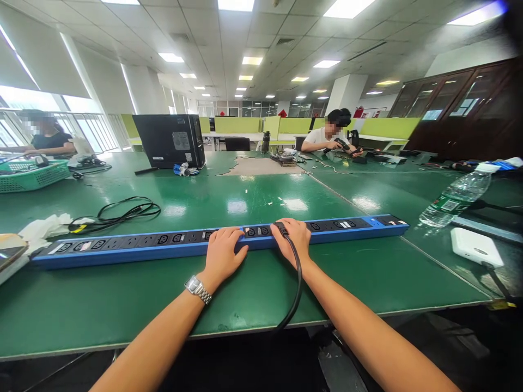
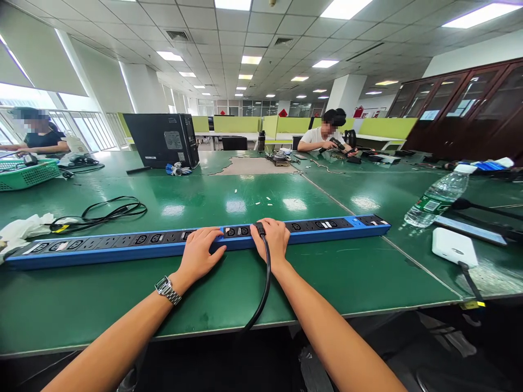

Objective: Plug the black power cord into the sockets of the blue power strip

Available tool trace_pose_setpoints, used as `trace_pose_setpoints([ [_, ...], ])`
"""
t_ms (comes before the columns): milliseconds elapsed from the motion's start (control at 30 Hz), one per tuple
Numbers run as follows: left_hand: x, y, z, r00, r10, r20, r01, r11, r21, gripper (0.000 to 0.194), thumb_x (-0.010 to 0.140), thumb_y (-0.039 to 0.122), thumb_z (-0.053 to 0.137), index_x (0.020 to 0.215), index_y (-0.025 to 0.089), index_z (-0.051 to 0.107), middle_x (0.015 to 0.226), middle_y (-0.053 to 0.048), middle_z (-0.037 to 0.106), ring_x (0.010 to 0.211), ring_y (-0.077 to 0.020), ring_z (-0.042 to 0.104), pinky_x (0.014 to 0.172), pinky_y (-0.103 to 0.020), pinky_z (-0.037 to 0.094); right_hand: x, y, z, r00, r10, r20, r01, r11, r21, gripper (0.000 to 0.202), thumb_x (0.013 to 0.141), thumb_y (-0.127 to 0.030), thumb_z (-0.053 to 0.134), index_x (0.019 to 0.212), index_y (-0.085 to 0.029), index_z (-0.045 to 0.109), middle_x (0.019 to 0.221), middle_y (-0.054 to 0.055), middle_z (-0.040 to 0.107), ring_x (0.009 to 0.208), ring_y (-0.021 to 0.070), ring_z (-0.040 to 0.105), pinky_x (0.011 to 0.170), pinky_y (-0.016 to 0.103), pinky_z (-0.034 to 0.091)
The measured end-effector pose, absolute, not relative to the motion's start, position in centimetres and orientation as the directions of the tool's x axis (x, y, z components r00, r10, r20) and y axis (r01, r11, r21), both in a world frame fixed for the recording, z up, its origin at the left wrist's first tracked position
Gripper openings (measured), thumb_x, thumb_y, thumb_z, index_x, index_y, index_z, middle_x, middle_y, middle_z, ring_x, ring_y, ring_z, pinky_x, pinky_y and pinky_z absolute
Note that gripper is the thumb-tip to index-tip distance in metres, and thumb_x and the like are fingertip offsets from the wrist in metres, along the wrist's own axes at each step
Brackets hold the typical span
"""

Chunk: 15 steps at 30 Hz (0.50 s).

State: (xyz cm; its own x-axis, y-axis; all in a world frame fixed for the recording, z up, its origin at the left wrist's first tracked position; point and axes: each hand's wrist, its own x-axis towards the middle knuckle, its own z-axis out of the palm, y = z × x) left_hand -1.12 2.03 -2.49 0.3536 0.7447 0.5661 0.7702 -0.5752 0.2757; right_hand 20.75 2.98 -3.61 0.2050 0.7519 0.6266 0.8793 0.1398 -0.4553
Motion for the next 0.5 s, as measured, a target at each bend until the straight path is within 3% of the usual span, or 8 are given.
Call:
trace_pose_setpoints([
  [233, -1.1, 2.0, -2.5, 0.359, 0.741, 0.568, 0.770, -0.578, 0.268, 0.025, 0.086, 0.030, 0.062, 0.111, 0.026, 0.060, 0.125, -0.005, 0.065, 0.118, -0.0265, 0.055, 0.102, -0.047, 0.037, 20.6, 2.4, -3.0, 0.199, 0.775, 0.600, 0.894, 0.107, -0.435, 0.036, 0.092, -0.050, 0.050, 0.088, -0.023, 0.073, 0.106, 0.006, 0.072, 0.098, 0.0257, 0.054, 0.086, 0.038, 0.036],
  [500, -1.1, 2.0, -2.4, 0.364, 0.744, 0.561, 0.772, -0.578, 0.265, 0.025, 0.086, 0.030, 0.062, 0.111, 0.026, 0.060, 0.125, -0.005, 0.065, 0.118, -0.0264, 0.055, 0.102, -0.047, 0.038, 20.3, 2.7, -4.0, 0.194, 0.758, 0.623, 0.890, 0.131, -0.436, 0.028, 0.090, -0.045, 0.052, 0.098, -0.022, 0.065, 0.108, 0.006, 0.070, 0.103, 0.0262, 0.052, 0.095, 0.040, 0.032],
])
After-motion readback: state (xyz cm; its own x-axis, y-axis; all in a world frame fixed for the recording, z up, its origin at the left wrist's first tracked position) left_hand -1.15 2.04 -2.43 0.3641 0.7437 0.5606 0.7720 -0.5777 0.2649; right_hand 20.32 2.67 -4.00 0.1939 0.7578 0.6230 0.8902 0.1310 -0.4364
